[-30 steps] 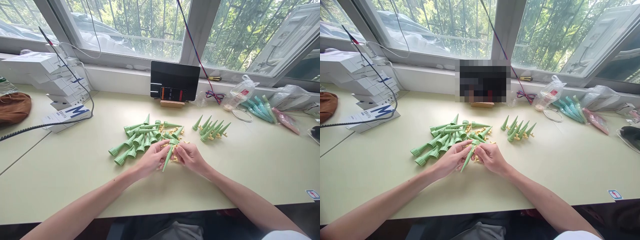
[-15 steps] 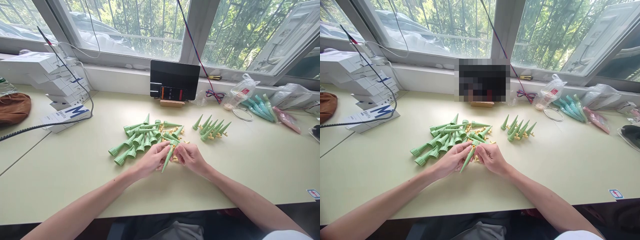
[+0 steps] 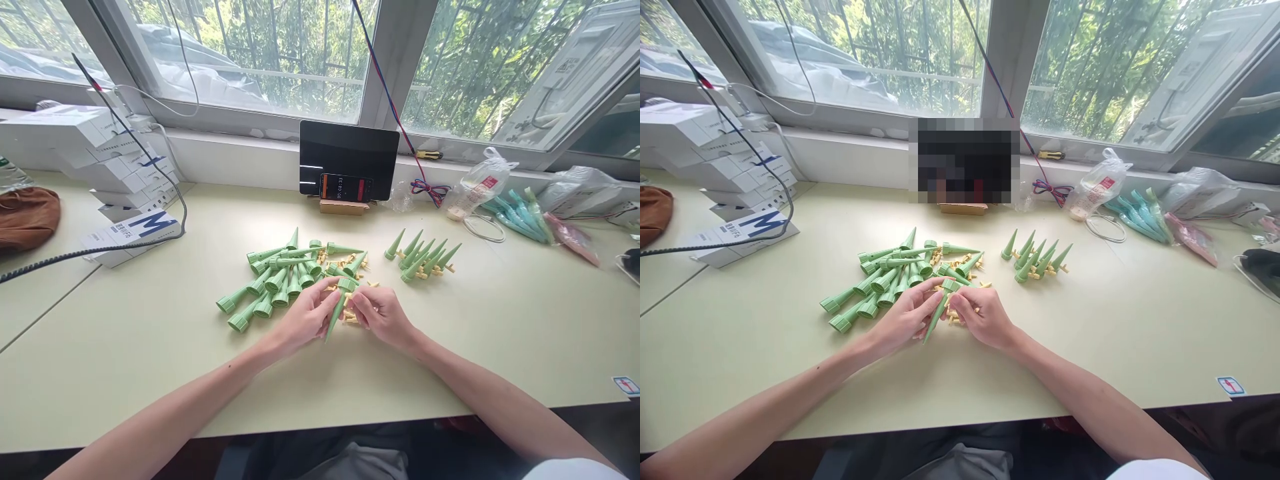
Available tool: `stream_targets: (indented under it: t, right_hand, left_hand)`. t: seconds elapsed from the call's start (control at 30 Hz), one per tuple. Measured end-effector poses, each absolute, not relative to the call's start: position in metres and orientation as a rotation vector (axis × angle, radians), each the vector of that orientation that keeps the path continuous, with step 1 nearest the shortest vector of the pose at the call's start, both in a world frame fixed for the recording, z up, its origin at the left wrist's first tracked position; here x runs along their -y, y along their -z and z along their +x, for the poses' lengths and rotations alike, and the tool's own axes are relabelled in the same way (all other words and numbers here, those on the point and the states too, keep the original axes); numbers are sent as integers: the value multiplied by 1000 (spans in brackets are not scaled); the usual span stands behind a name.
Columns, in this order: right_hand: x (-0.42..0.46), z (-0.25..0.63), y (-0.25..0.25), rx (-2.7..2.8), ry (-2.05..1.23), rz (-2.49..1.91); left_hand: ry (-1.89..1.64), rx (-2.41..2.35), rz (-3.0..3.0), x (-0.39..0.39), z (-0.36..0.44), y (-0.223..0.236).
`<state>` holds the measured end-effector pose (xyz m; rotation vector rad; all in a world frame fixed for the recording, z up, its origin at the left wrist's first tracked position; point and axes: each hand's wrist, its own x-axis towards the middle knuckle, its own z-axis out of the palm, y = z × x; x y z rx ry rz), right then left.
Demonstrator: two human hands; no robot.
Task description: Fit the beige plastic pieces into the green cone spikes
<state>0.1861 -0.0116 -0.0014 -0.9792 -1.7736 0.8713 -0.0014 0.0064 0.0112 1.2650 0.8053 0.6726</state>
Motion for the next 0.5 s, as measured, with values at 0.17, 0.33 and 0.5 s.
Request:
stream_targets:
  t: [0.17,0.33,0.5]
  right_hand:
    - [12,185,1,1727,-815,-1057]
    - [10,187,-1,1742,-743,-1159]
    - [3,208,-20,1918,-406,-1211]
  left_hand:
    - [-760,-811,1406,-4,-1,-13]
    - [-805,-818,1381,-5,0,-12]
    - [-862,-790,1340,-5,2,-11]
